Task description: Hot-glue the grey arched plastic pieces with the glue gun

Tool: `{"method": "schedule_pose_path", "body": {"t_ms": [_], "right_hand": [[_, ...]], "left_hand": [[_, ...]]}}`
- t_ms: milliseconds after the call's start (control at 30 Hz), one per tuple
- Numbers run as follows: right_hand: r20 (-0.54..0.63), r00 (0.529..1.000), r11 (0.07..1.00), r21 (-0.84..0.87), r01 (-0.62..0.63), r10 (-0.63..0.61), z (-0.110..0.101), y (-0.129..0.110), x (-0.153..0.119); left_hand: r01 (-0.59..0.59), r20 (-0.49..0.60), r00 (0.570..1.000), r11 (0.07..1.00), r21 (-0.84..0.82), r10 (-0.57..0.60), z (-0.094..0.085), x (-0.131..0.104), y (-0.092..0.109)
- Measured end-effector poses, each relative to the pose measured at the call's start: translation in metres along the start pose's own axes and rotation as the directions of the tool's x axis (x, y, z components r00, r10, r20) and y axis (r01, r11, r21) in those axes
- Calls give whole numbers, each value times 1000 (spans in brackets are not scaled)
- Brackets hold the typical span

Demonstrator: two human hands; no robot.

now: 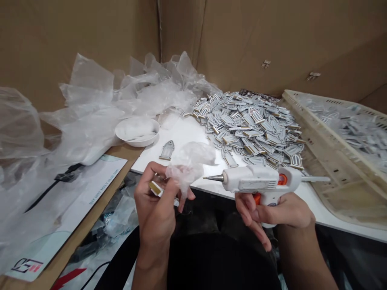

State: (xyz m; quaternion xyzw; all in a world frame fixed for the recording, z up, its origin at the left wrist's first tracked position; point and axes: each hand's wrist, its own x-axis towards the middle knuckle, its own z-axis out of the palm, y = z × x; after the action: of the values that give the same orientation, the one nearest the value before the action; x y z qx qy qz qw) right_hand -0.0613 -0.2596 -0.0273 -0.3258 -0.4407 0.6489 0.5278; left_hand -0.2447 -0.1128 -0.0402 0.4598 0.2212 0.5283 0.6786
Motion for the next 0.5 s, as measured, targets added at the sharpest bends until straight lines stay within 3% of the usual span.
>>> {"method": "schedule_pose_path", "body": {"t_ms": [133, 233, 333, 500], "right_hand": [[-29, 999, 1000, -16, -15, 14, -2, -1, -3], [-29, 999, 999, -38, 27, -28, -4, -1, -6], [-20, 996, 995, -28, 91, -92, -5, -1, -7], [20, 971, 971, 43, 236, -237, -12, -2, -9]], "left_hand": [[-5, -133, 991, 999, 36, 10, 4, 9, -4], [-54, -216, 972, 985, 162, 89, 7, 20, -11], [-90, -223, 959, 938, 335, 172, 10, 34, -21], [-63, -195, 960, 829, 556, 203, 16, 64, -32]]}}
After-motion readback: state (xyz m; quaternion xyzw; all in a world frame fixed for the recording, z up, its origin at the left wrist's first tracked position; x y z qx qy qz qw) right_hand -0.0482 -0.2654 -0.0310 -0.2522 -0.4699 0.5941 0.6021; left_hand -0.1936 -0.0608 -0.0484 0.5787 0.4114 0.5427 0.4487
